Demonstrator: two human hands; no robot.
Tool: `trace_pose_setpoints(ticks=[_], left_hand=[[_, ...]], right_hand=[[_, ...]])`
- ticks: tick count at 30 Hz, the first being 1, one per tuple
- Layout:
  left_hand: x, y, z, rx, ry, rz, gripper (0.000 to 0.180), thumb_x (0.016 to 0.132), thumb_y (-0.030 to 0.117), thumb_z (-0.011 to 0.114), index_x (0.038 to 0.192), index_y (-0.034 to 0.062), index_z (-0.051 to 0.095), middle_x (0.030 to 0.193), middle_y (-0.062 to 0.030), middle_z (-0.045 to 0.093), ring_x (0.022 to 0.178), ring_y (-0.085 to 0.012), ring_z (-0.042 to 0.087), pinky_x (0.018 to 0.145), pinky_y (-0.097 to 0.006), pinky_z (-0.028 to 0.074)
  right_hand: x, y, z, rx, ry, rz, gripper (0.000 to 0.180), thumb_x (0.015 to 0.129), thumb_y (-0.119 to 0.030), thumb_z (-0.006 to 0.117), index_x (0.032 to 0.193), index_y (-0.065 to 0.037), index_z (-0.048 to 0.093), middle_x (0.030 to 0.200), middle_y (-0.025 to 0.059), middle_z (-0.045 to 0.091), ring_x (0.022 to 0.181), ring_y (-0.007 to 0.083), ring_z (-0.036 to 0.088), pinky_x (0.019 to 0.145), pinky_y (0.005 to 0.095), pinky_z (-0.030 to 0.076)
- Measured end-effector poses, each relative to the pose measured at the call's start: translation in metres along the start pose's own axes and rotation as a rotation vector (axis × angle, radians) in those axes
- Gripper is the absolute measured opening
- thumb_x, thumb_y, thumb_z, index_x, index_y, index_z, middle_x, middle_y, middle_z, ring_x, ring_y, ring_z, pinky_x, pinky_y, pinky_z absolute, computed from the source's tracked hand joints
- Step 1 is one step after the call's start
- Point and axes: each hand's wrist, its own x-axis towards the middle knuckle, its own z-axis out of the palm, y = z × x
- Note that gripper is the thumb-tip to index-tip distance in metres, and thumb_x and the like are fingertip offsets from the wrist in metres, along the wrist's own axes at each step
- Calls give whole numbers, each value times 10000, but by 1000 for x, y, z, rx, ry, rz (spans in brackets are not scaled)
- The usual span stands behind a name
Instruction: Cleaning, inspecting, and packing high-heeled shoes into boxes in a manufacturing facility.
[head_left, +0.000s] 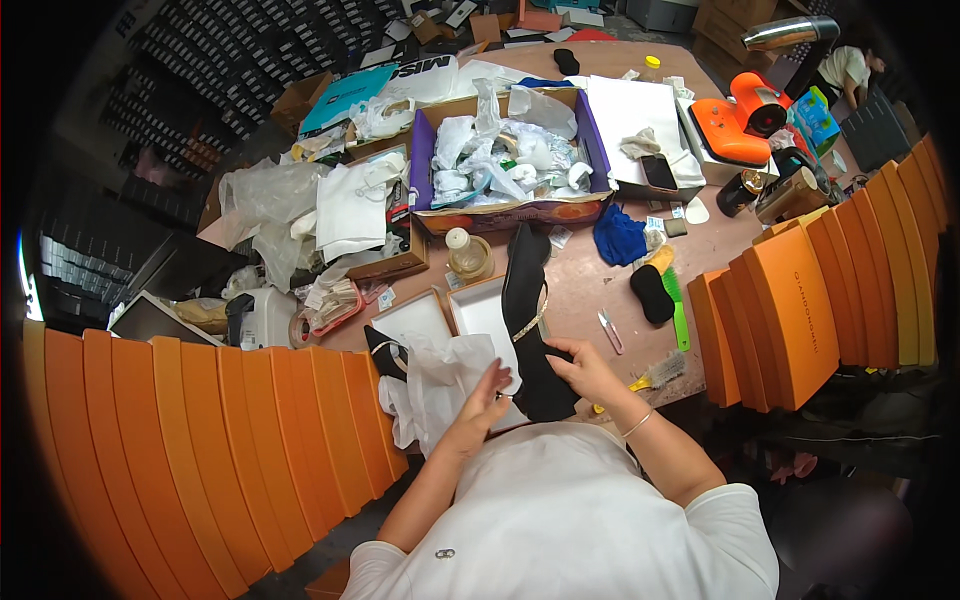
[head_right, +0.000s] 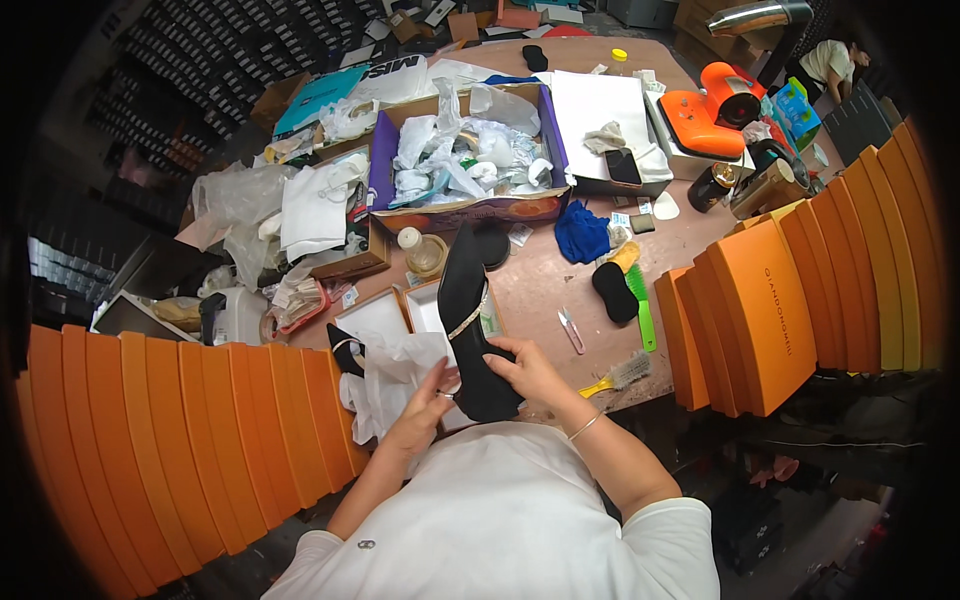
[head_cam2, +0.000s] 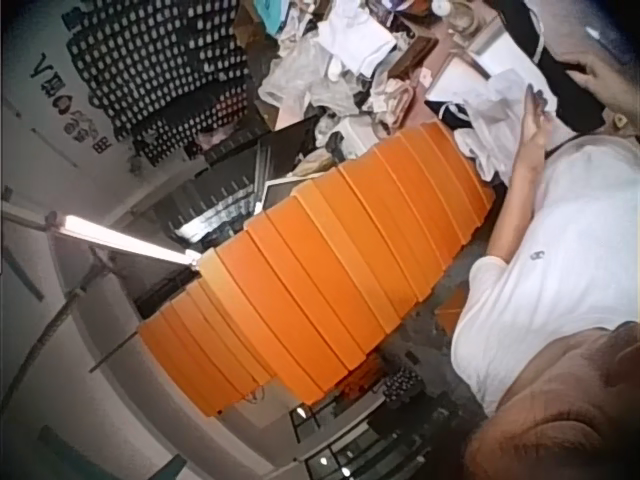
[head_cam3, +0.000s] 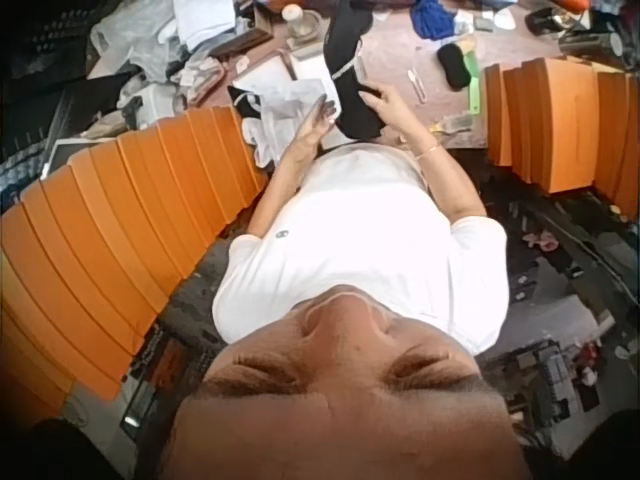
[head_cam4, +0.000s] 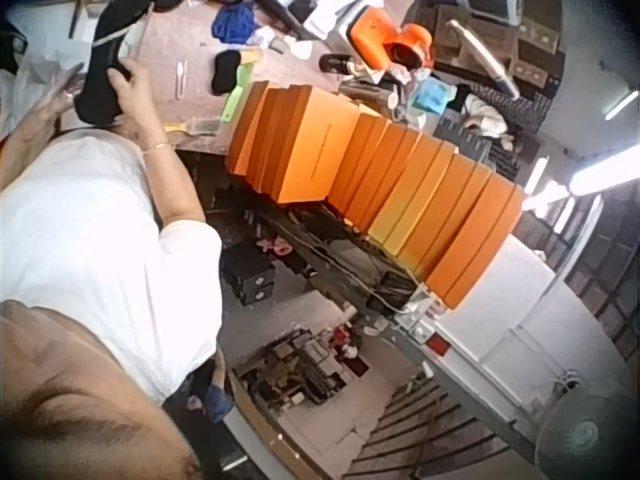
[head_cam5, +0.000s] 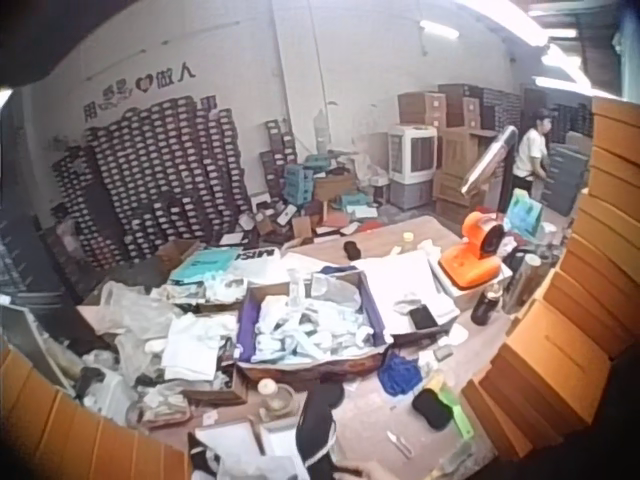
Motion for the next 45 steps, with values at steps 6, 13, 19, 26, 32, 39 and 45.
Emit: trace_pose_setpoints(ticks=[6, 13, 19, 26, 32, 39, 45], left_hand=[[18, 39, -2, 84, 3, 219, 898, 849, 405, 705, 1485, 28, 195, 1427, -161, 379, 1336, -244, 361, 1109, -361, 270], [32, 21, 17, -72, 327, 282, 615, 847, 85, 685, 1358, 21, 349, 1204, -101, 551, 1072, -175, 559, 938, -312, 461], [31, 11, 20, 744, 248, 432, 613, 860, 64, 635, 1383, 4, 322, 1232, -171, 566, 1125, -308, 567, 963, -365, 448], [12, 36, 23, 788, 391, 417, 608, 874, 45, 598, 1402, 23, 296, 1099, -170, 632, 1016, -240, 614, 920, -342, 466], [2, 50, -3, 218, 134, 97, 556, 889, 70, 615, 1385, 3, 374, 1268, -102, 545, 1129, -176, 550, 969, -293, 438], [-2, 63, -15, -140, 21, -264, 286, 899, 184, 595, 1134, 31, 535, 1026, -116, 630, 701, -168, 654, 546, -263, 548], [5, 26, -18, -591, 22, -149, 249, 955, 237, 520, 1110, 44, 547, 948, -76, 621, 757, -157, 623, 660, -267, 530]], right_hand=[[-12, 14, 22, -102, 34, 13, 355, 894, -143, 645, 1142, 105, 595, 992, 127, 691, 877, 140, 630, 762, 272, 518], [-27, -27, -7, -558, 172, -338, 334, 871, -103, 615, 1187, 5, 612, 996, 180, 636, 915, 297, 606, 815, 364, 479], [-14, -81, 44, -1421, -98, -1189, 402, 767, -163, 586, 1157, -74, 626, 1000, 61, 550, 873, 187, 527, 729, 332, 414], [40, -108, -40, -1348, 402, -1077, 264, 789, -116, 605, 1045, -83, 660, 889, 75, 610, 774, 199, 581, 686, 324, 442], [62, -91, -73, -1342, 549, -960, 327, 751, -56, 649, 1075, -103, 661, 931, 84, 615, 828, 225, 586, 711, 352, 452], [61, -94, -48, -1161, 393, -1119, 380, 731, -30, 631, 1108, -83, 631, 860, 87, 608, 731, 262, 576, 623, 387, 469], [9, -82, 47, -1066, -178, -1276, 383, 764, -76, 617, 1147, -85, 611, 853, 59, 579, 724, 213, 569, 606, 335, 462]])
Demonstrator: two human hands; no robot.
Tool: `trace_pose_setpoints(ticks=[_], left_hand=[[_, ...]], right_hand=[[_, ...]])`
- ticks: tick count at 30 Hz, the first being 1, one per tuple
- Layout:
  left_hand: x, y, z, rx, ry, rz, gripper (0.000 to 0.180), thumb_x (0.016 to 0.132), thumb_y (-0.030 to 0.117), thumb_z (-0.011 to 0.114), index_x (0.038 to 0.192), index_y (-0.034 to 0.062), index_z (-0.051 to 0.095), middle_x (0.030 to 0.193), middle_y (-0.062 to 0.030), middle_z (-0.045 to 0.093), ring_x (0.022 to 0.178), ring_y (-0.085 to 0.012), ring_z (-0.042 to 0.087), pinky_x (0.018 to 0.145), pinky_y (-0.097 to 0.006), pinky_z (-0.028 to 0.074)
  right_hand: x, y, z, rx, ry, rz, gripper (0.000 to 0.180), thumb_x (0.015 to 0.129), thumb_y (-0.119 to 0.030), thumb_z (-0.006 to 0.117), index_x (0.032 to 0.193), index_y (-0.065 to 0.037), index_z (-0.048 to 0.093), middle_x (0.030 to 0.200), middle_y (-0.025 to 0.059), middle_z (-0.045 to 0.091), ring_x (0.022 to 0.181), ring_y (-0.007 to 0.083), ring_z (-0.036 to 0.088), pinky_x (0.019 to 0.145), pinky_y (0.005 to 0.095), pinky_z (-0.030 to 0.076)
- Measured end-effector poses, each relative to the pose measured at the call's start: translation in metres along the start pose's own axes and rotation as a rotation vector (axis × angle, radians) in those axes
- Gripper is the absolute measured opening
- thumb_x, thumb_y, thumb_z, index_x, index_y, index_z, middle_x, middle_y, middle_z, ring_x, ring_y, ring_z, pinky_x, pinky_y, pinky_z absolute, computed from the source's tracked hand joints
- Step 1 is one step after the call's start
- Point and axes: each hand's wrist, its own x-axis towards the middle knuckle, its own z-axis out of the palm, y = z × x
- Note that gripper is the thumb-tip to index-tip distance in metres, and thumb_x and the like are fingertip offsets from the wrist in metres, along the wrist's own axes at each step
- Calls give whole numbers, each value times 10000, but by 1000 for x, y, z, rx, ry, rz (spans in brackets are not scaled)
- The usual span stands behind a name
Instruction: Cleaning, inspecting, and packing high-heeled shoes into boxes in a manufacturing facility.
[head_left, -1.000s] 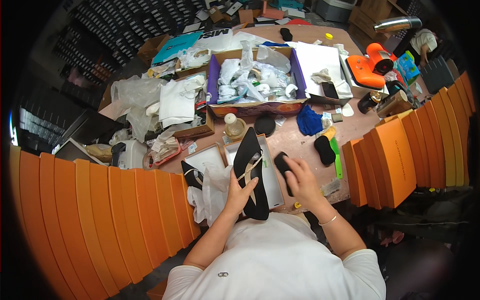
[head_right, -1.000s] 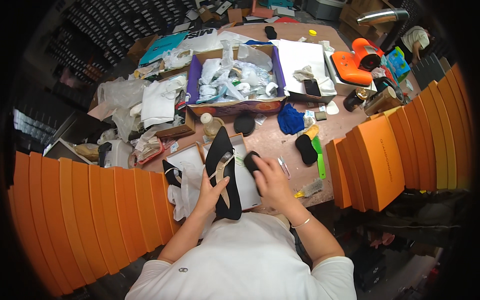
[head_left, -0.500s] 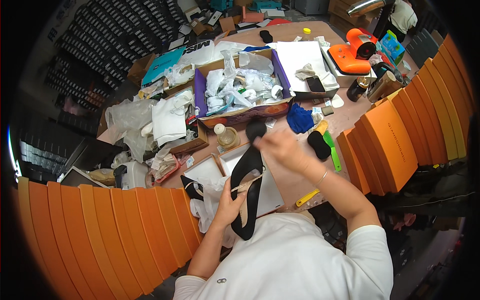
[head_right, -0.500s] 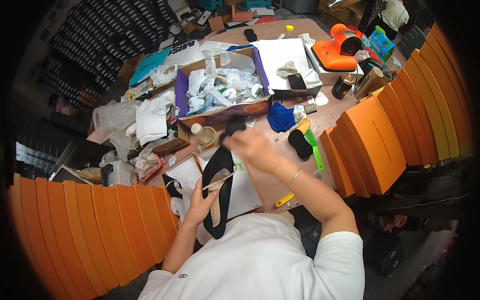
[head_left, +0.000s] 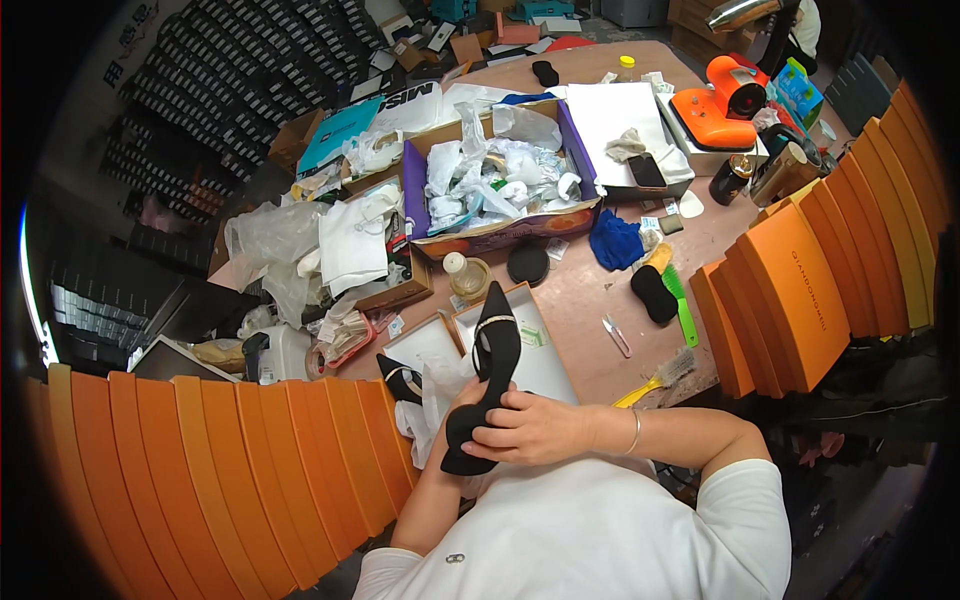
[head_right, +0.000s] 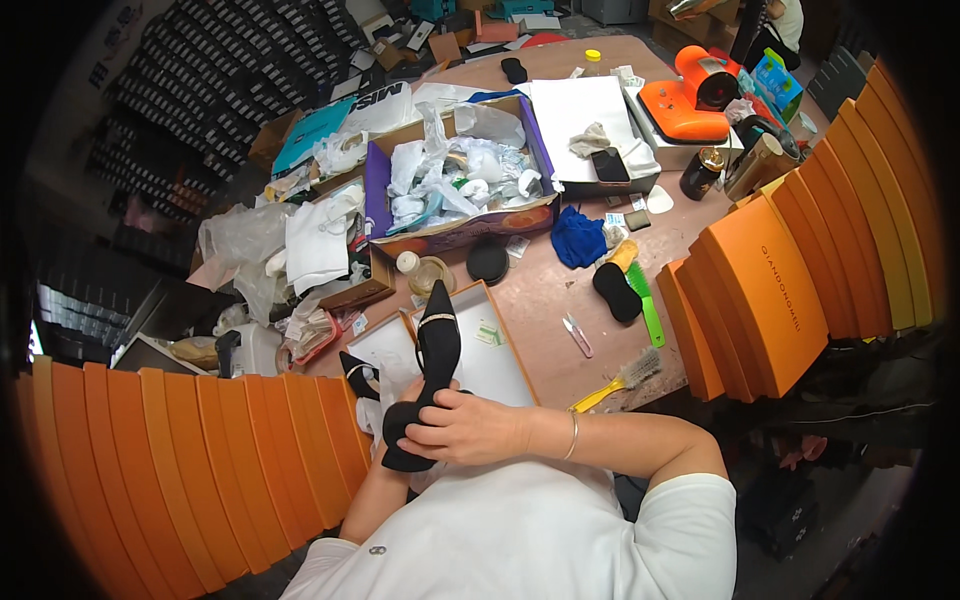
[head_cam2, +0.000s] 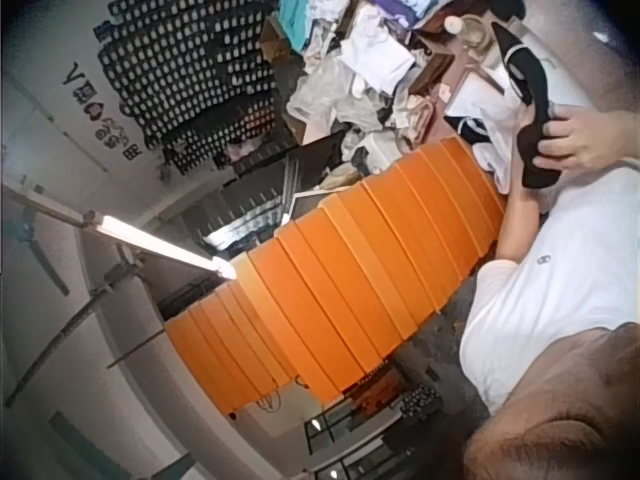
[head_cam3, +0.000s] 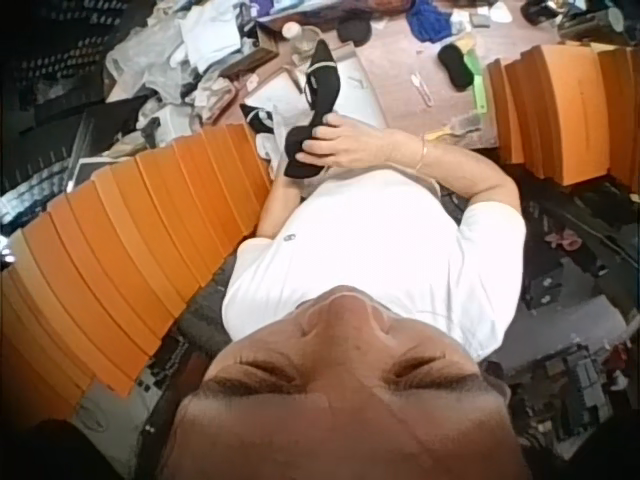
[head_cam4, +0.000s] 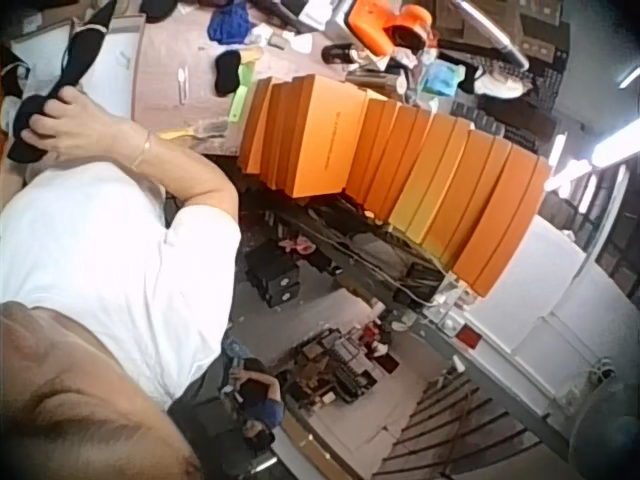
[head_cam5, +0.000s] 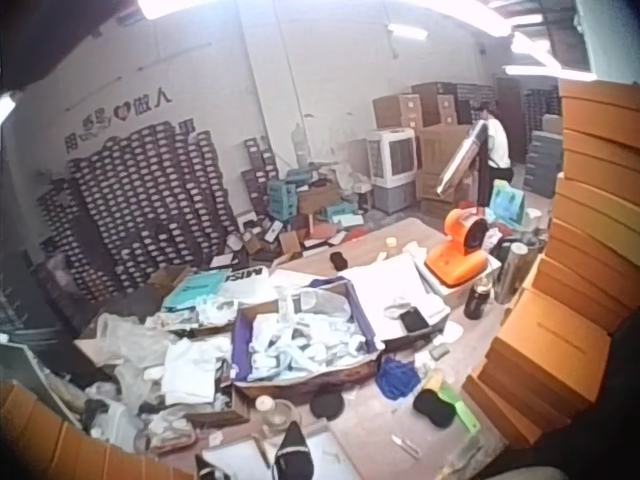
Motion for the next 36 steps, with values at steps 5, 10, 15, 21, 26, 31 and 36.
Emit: trace_pose_setpoints(ticks=[5, 10, 15, 21, 26, 31, 36], left_hand=[[-2, 1, 12, 112, -66, -23, 259, 967, 269, 527, 1066, 30, 542, 919, -80, 609, 734, -135, 613, 623, -220, 504], [-2, -8, 21, 640, 147, 240, 249, 986, 294, 511, 1038, 55, 557, 913, -38, 583, 742, -97, 581, 613, -171, 481], [3, -1, 14, 69, 67, 17, 265, 984, 321, 522, 1041, 66, 564, 895, -18, 557, 707, -53, 548, 564, -137, 469], [43, 19, -12, -422, -253, -189, 491, 1001, 274, 474, 1434, 93, 328, 912, -34, 502, 768, -143, 541, 645, -262, 490], [43, 23, -4, -450, -137, -125, 423, 1024, 290, 408, 1375, 53, 404, 954, -50, 502, 751, -117, 525, 631, -244, 499], [29, 5, 10, -188, 1, 53, 447, 995, 193, 491, 1405, 51, 381, 931, -40, 482, 713, -81, 463, 570, -158, 460], [25, 13, 14, 15, 10, 108, 265, 966, 221, 539, 1073, -22, 556, 807, -38, 580, 762, -88, 587, 598, -164, 505]], right_hand=[[-35, 73, -9, -236, 159, 345, 375, 784, -116, 603, 1157, -83, 614, 839, 48, 569, 713, 201, 549, 623, 340, 460], [-8, 23, 4, -48, 18, 109, 358, 807, -78, 596, 1164, -101, 624, 832, 81, 590, 726, 238, 568, 645, 373, 470], [-13, 51, 6, -137, 284, 427, 450, 759, 56, 620, 1194, -57, 606, 914, 140, 601, 781, 312, 590, 716, 400, 484], [11, -92, 41, 443, -208, 155, 364, 787, -84, 577, 1145, -58, 639, 1029, 86, 579, 918, 232, 547, 764, 338, 438], [20, -67, 19, 179, -39, 62, 379, 778, -129, 586, 1145, -46, 633, 1026, 57, 577, 881, 212, 533, 763, 351, 425], [-31, 33, 9, -176, -4, 407, 383, 727, -68, 639, 1110, -78, 640, 1002, 72, 575, 888, 232, 567, 758, 368, 435], [-23, -11, -20, 276, 180, 702, 376, 841, 27, 579, 1210, -44, 605, 1038, 173, 557, 885, 311, 598, 768, 336, 501]])
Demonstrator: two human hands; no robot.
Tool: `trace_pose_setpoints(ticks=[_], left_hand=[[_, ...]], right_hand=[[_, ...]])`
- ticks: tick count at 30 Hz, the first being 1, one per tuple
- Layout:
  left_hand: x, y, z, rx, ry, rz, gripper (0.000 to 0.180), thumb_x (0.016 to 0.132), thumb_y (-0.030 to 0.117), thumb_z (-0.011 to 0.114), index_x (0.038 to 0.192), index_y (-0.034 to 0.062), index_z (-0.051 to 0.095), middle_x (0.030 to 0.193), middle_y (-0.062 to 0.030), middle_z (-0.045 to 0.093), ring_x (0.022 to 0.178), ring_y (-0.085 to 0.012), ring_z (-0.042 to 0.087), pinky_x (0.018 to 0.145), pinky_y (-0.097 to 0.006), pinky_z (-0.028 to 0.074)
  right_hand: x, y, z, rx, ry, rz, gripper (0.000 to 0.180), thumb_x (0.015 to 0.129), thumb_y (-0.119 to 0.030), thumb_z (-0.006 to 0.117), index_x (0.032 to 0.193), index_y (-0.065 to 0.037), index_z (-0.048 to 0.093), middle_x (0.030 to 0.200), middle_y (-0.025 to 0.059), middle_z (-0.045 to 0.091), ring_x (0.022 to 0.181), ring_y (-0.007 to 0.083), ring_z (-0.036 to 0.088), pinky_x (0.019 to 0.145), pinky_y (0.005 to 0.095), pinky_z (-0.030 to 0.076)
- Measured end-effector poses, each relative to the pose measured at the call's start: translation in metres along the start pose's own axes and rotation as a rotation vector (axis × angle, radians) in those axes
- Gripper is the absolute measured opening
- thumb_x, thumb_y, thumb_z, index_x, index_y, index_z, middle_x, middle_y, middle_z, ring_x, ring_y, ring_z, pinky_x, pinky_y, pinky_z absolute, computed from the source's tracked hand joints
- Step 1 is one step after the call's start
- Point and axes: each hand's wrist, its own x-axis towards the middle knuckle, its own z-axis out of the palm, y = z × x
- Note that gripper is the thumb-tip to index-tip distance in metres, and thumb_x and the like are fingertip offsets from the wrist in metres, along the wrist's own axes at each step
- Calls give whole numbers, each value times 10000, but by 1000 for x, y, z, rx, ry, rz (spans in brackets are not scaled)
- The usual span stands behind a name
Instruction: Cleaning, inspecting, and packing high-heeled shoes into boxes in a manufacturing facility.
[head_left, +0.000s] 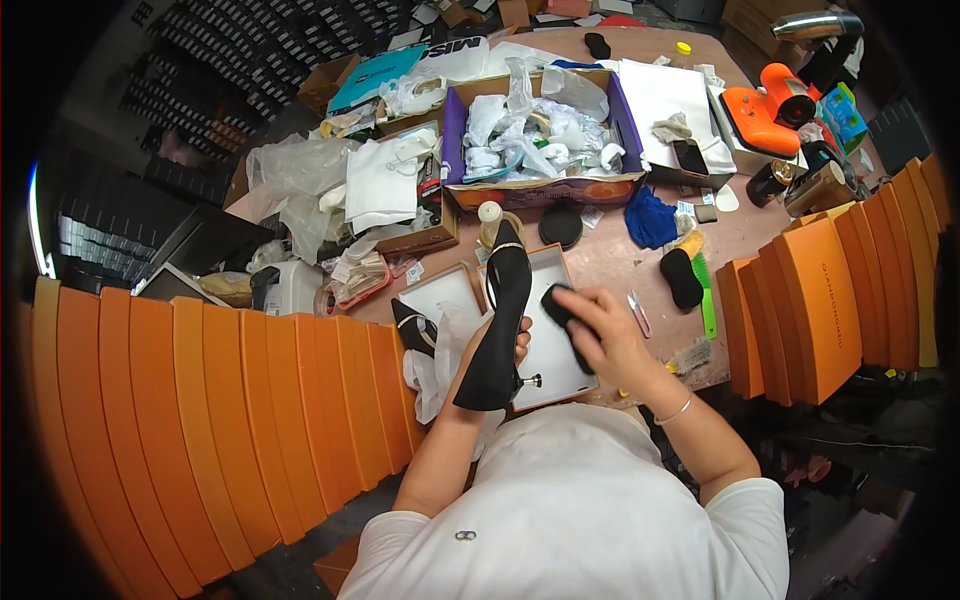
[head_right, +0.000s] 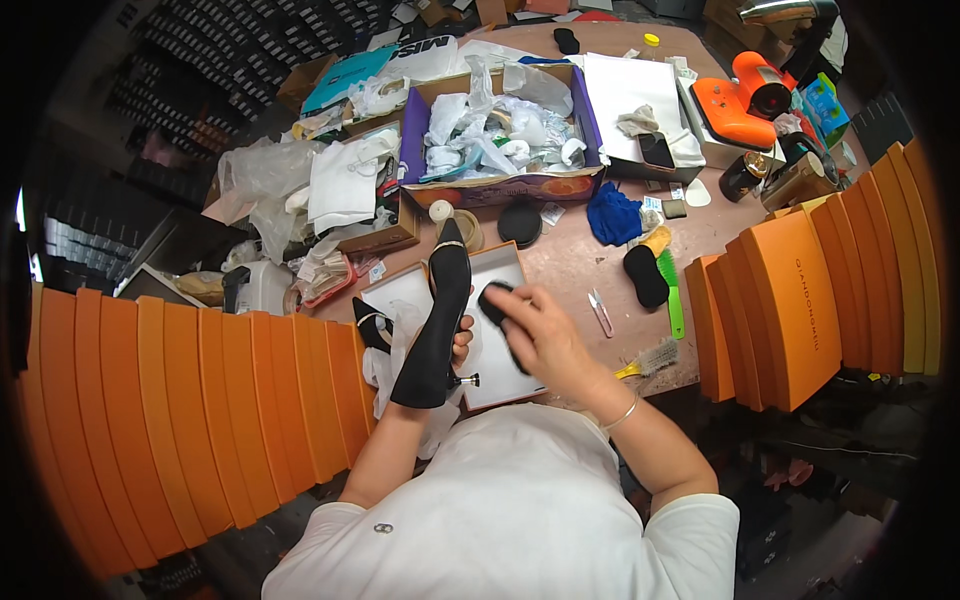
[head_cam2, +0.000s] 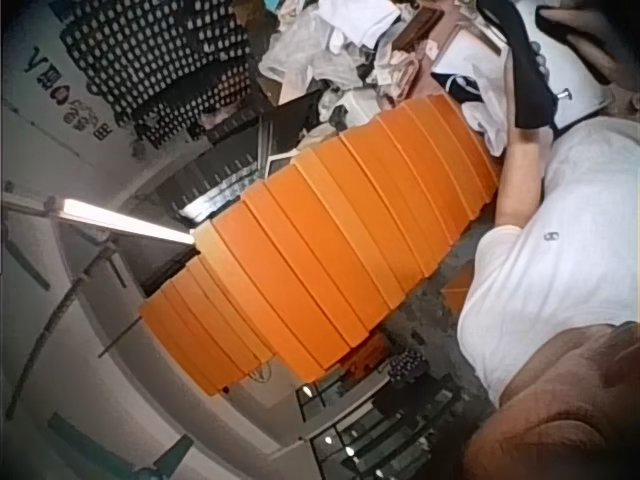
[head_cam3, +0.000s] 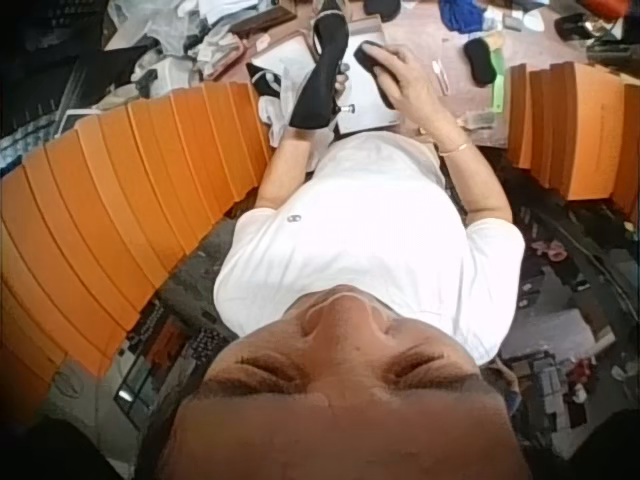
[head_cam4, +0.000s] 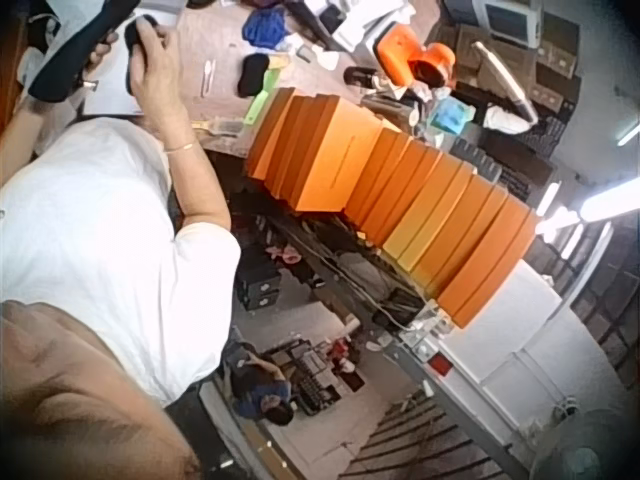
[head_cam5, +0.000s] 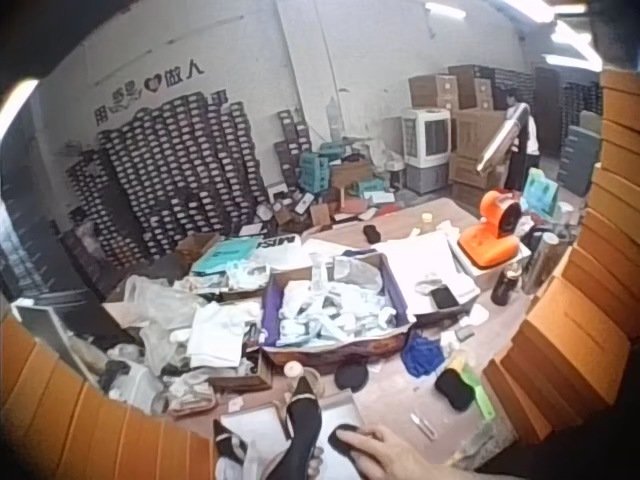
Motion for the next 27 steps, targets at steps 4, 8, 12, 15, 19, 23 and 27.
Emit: trace_pose_setpoints(ticks=[4, 8, 12, 15, 19, 23, 27], left_hand=[[-11, 1, 39, 210, -27, 81, 279, 969, 293, 505, 1010, 31, 593, 910, -95, 649, 779, -137, 657, 615, -250, 547], [-1, -5, 21, 94, 0, -28, 230, 940, 284, 551, 974, 60, 596, 830, -54, 637, 685, -138, 642, 600, -259, 547], [0, -7, 23, 173, -1, -3, 192, 936, 257, 555, 973, 70, 578, 790, -35, 605, 648, -120, 611, 586, -246, 536], [3, -11, 15, 208, -28, 1, 179, 936, 241, 551, 986, 70, 566, 781, -25, 590, 646, -108, 597, 581, -238, 526], [4, -16, 8, 175, -53, -17, 226, 939, 296, 551, 1011, 81, 561, 823, -36, 600, 691, -119, 614, 605, -251, 544], [5, -15, 15, 139, -46, 1, 172, 933, 226, 549, 988, 64, 563, 787, -23, 589, 656, -99, 596, 570, -238, 520], [4, -13, 10, 156, -19, -7, 182, 927, 240, 564, 984, 67, 564, 794, -22, 599, 647, -99, 600, 566, -237, 523]], right_hand=[[-15, -24, 17, 102, -164, 31, 387, 807, -95, 686, 1184, -61, 606, 1049, 139, 563, 852, 284, 617, 735, 349, 516], [-16, -30, 20, 89, -228, 56, 373, 774, -154, 744, 1102, -45, 601, 1012, 130, 577, 821, 280, 628, 712, 351, 517], [-14, -24, 18, 148, -304, 124, 318, 768, -163, 755, 1009, -35, 590, 955, 132, 592, 796, 278, 632, 694, 349, 514], [-18, -12, 27, 181, -295, 127, 302, 766, -160, 750, 978, -29, 578, 882, 133, 598, 781, 281, 632, 688, 355, 511], [-16, -16, 25, 151, -278, 134, 264, 771, -124, 730, 958, -13, 579, 851, 146, 605, 755, 291, 630, 689, 361, 510], [-13, -20, 23, 137, -274, 136, 255, 771, -115, 727, 947, -3, 581, 841, 157, 608, 749, 308, 631, 700, 361, 516], [-14, -19, 25, 182, -268, 111, 251, 769, -105, 723, 950, -2, 582, 838, 160, 615, 763, 313, 636, 708, 365, 521]])
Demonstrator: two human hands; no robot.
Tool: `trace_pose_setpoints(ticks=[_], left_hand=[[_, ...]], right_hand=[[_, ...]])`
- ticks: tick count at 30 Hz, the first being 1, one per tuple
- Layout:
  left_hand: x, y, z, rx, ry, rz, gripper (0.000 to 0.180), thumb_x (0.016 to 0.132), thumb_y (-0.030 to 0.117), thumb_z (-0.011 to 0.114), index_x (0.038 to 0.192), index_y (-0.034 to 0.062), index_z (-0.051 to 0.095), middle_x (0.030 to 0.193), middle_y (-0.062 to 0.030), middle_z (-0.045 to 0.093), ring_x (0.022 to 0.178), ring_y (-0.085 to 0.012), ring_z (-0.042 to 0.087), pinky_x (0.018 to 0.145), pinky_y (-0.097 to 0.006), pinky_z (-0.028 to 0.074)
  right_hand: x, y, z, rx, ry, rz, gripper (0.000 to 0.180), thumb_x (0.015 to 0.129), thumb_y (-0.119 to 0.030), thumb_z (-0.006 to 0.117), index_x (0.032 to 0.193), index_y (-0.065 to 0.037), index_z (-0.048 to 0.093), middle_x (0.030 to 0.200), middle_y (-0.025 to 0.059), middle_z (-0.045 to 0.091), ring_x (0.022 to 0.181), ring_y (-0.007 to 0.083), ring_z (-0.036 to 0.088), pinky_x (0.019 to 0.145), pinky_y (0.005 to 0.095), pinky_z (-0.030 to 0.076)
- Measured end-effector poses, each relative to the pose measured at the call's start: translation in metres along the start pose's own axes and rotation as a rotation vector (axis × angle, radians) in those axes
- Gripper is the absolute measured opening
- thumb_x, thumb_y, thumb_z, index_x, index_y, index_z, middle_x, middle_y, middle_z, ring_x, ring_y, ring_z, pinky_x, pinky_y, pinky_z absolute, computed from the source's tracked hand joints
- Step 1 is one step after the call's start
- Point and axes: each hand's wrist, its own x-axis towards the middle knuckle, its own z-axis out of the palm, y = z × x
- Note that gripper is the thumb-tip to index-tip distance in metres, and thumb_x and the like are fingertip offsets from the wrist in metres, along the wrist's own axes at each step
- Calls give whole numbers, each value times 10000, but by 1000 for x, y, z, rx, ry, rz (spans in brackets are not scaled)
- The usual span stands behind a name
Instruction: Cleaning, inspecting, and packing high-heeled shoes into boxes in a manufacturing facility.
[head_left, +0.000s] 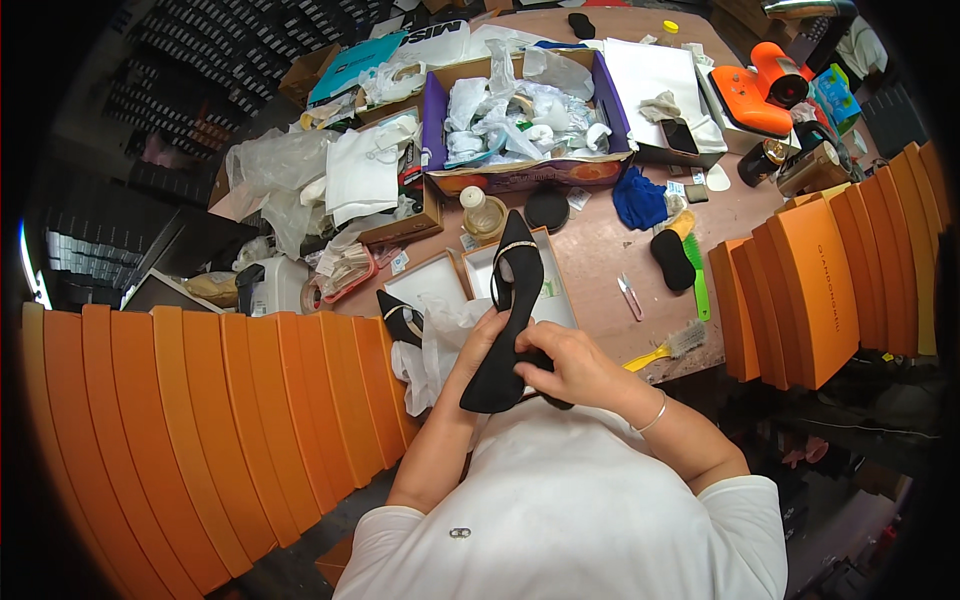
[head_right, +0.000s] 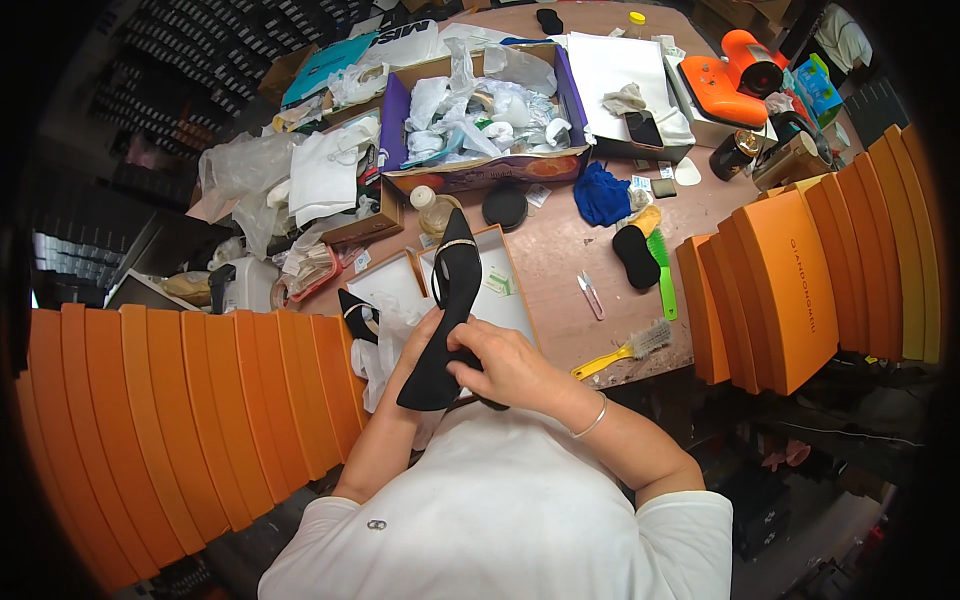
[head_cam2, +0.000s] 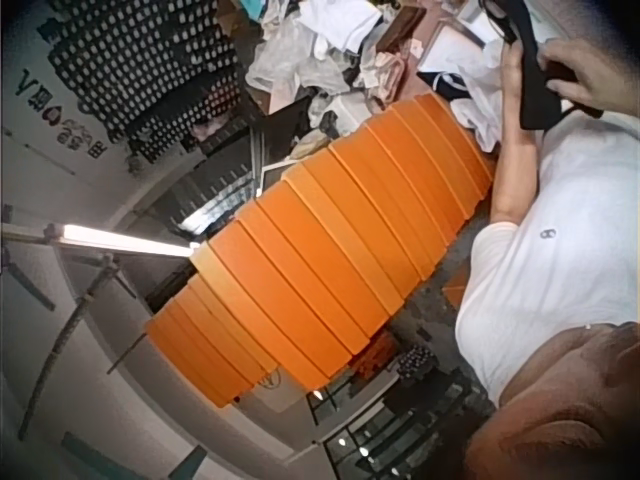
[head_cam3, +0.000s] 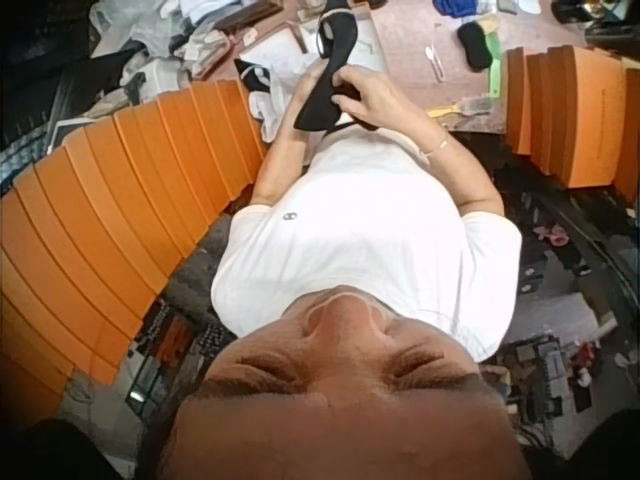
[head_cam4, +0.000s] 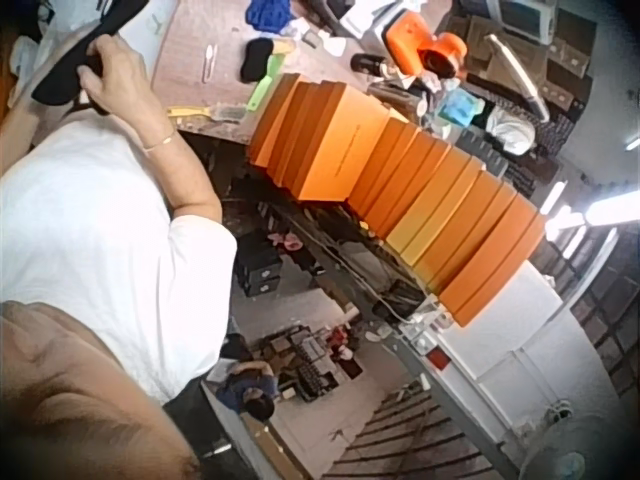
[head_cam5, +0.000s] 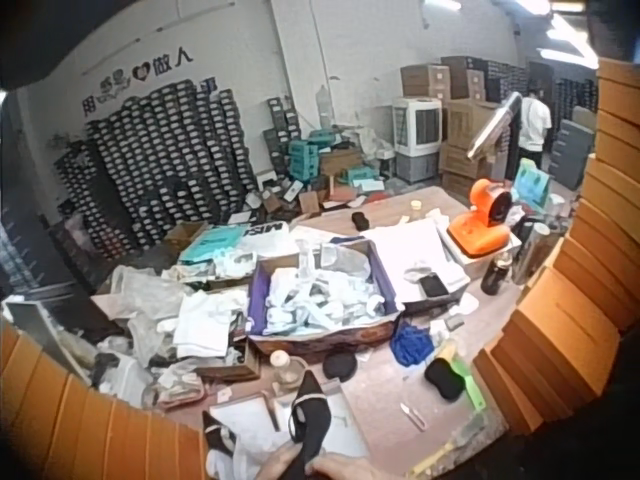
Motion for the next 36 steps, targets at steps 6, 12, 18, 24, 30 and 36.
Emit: trace_pose_setpoints(ticks=[6, 12, 18, 24, 30, 36], left_hand=[[-2, 3, 3, -2, 52, -9, 177, 920, 252, 576, 963, 81, 561, 783, -16, 599, 633, -98, 599, 557, -233, 520], [-1, 3, 1, 38, 35, 21, 202, 923, 267, 570, 963, 68, 564, 801, -23, 609, 629, -96, 596, 546, -237, 515], [9, -3, -18, 90, 3, 98, 301, 936, 347, 565, 980, 49, 580, 817, -35, 611, 665, -114, 603, 582, -237, 516], [9, 6, -11, -67, 95, -55, 326, 925, 326, 575, 958, 1, 572, 798, -64, 607, 609, -102, 583, 553, -199, 503], [2, 10, 0, 20, 66, 35, 313, 955, 332, 540, 980, 22, 574, 796, -45, 587, 658, -83, 578, 558, -218, 514], [-8, 8, 8, -68, 10, -41, 369, 954, 409, 530, 961, 43, 578, 718, -24, 582, 583, -106, 587, 507, -207, 485]], right_hand=[[4, 2, 3, -83, -16, 21, 228, 777, -75, 702, 953, 3, 582, 877, 172, 625, 780, 314, 644, 697, 366, 523], [5, -9, -3, -57, -60, 70, 201, 776, -61, 683, 938, 7, 586, 844, 171, 622, 774, 316, 642, 685, 375, 522], [6, 10, -1, 62, 69, 50, 219, 784, -77, 669, 966, 3, 576, 831, 159, 622, 762, 307, 642, 679, 351, 519], [-8, -20, 3, -324, 27, -604, 221, 748, -66, 679, 967, -63, 647, 938, 96, 625, 761, 268, 580, 641, 367, 463], [19, 61, -47, -638, 244, -409, 273, 738, -98, 635, 1009, -76, 653, 828, 40, 602, 748, 208, 578, 653, 328, 428], [-2, 32, -3, -455, 44, -634, 323, 747, -105, 642, 1069, -99, 654, 905, 33, 598, 787, 197, 572, 675, 330, 429]])
